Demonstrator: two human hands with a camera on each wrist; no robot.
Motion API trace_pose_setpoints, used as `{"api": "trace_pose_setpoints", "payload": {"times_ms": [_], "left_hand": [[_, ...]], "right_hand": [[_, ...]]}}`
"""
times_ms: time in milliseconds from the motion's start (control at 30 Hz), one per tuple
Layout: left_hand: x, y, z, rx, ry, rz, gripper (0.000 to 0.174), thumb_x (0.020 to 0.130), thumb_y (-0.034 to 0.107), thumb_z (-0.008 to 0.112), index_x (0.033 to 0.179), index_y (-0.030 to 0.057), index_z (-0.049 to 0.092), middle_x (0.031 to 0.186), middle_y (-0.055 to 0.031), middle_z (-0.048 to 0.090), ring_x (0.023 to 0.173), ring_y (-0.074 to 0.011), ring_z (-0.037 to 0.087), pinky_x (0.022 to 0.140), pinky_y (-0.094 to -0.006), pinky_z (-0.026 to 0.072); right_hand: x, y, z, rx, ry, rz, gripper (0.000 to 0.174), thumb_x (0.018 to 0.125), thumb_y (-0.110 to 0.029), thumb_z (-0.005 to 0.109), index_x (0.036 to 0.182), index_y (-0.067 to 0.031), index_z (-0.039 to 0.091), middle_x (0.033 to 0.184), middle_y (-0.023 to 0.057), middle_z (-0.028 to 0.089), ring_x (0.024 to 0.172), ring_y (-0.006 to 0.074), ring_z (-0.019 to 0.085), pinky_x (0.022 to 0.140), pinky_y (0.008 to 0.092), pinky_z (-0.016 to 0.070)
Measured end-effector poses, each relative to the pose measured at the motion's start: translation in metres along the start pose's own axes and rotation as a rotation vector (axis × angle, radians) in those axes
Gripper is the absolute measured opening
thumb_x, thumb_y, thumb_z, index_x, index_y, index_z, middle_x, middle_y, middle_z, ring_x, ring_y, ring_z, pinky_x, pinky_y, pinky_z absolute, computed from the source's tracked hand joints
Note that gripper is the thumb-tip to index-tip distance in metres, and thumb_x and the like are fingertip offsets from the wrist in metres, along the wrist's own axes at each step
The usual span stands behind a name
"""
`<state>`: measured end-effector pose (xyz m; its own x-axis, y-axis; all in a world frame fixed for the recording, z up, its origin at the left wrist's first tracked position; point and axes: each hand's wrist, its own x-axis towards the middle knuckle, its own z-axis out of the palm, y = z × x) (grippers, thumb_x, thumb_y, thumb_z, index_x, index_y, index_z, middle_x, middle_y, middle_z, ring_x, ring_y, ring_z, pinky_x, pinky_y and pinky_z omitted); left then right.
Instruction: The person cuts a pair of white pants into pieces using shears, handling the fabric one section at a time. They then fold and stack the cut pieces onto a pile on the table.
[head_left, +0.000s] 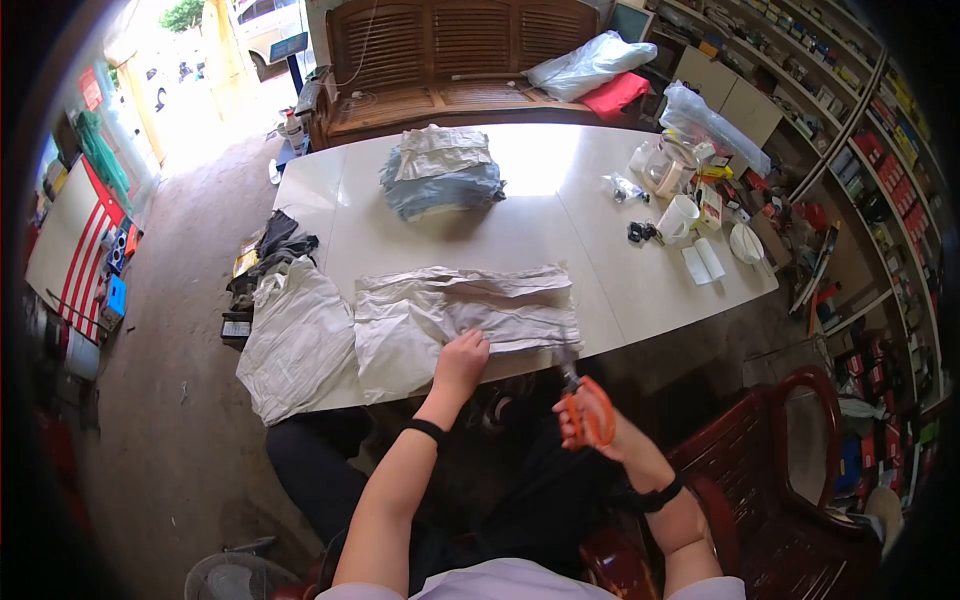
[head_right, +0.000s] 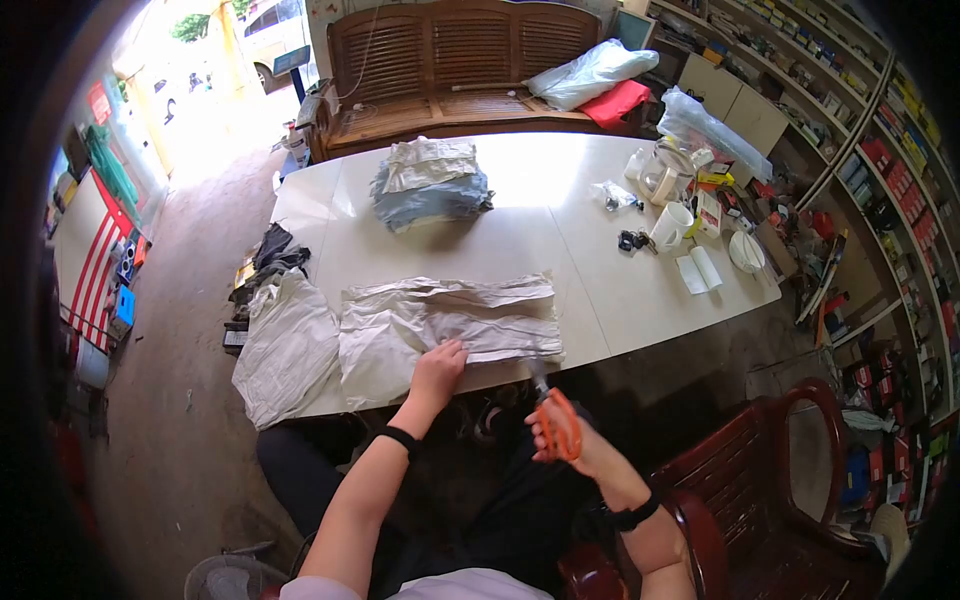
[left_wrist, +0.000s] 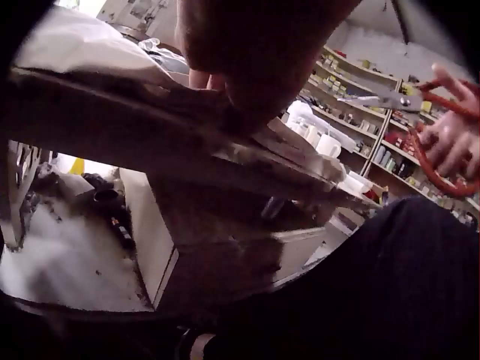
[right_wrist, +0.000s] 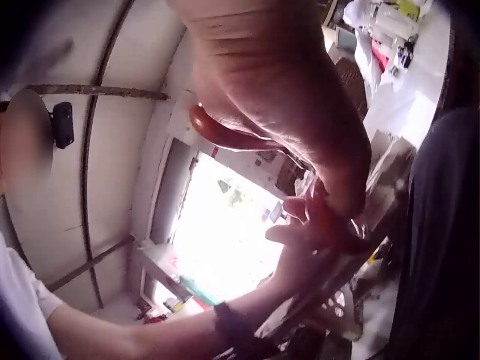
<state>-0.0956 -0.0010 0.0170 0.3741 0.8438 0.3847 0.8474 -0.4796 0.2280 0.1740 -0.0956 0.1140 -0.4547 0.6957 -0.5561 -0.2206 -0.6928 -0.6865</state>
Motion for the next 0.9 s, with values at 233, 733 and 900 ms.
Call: {"api": "trace_pose_setpoints", "payload": {"times_ms": [233,733,900], "left_hand": [[0.011,-0.006,-0.015,-0.165,-0.107,-0.266,0.018,0.075,0.018,0.063,0.091,0.0099,0.064,0.089,-0.0094,0.065,0.082,-0.0291,0.063,0.07,-0.0403,0.0511],[-0.02,0.03,-0.007,-0.336,0.26,-0.226,0.021,0.074,0.009,0.06,0.094,0.0052,0.06,0.095,-0.0086,0.065,0.097,-0.0266,0.063,0.08,-0.0374,0.0519],[-0.016,0.033,-0.001,-0.194,0.281,-0.147,0.022,0.072,0.008,0.057,0.094,0.0046,0.059,0.097,-0.0104,0.064,0.094,-0.0285,0.063,0.083,-0.0374,0.0512]], "right_hand": [[0.041,0.045,0.031,-0.18,0.134,0.178,0.051,0.087,-0.055,0.055,0.097,-0.0053,0.055,0.075,-0.0018,0.051,0.067,0.0099,0.054,0.067,0.0318,0.0529],[0.097,0.038,0.062,-0.241,0.246,0.209,0.048,0.08,-0.063,0.06,0.084,-0.0153,0.052,0.071,-0.006,0.044,0.063,0.0083,0.046,0.06,0.0258,0.0442],[0.091,0.048,0.068,-0.225,0.227,0.171,0.052,0.08,-0.066,0.058,0.082,-0.0143,0.051,0.069,-0.005,0.043,0.062,0.0074,0.046,0.058,0.0266,0.049]]}}
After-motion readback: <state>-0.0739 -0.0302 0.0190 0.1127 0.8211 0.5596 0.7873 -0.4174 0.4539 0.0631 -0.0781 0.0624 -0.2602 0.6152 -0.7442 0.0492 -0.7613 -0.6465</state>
